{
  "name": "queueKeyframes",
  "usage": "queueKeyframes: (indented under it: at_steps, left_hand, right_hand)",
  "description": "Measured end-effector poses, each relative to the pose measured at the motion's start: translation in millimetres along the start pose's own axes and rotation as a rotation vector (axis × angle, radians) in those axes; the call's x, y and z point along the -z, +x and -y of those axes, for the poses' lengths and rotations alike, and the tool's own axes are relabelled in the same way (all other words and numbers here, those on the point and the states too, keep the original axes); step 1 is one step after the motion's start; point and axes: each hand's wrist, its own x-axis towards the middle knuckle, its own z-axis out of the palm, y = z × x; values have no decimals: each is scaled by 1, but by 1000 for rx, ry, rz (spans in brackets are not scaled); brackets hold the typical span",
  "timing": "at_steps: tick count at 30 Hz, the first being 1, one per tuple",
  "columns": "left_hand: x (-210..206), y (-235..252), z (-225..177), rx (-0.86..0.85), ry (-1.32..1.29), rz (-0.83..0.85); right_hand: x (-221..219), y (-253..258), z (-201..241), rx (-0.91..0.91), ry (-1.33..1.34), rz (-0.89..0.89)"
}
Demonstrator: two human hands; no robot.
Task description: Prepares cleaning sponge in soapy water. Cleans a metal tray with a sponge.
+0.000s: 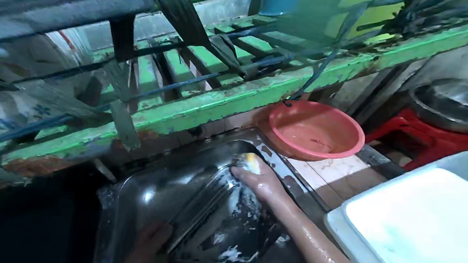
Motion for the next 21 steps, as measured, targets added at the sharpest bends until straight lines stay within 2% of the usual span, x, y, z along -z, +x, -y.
queueKeyframes:
  at_steps: [2,4,6,8,10,11,14,15,17,19,21]
  left_hand:
    - [-11,10,-32,-5,267,120]
    - [-38,13,-41,-79,243,-11]
    - [-55,12,-36,-93,97,-169]
    - [-53,12,-16,-61,5,-284]
    - [-44,13,9,-26,-53,-360]
    - [-40,14,20,-14,-86,-395]
    - [-36,15,44,14,-212,-440]
    - [-34,15,50,25,-242,-428]
    - [-21,12,57,64,-236,-330]
    - [-3,12,51,159,-51,-134]
    - [2,23,26,200,258,144]
  right_hand:
    - [-16,-11,12,150,-236,104]
    - [-38,-22,4,348,-385,139]
    - [-39,-23,-15,395,-483,131]
    - [-16,-4,-49,267,-595,127]
    - [17,23,-89,74,-543,67]
    - [29,34,-107,-7,-420,19]
    - [34,41,-135,-212,184,-149]
    - [30,41,-135,-240,280,-195]
    - [24,40,-120,-224,232,-236]
    - [27,32,-83,-135,5,-186]
    - [25,22,-40,62,-260,-85]
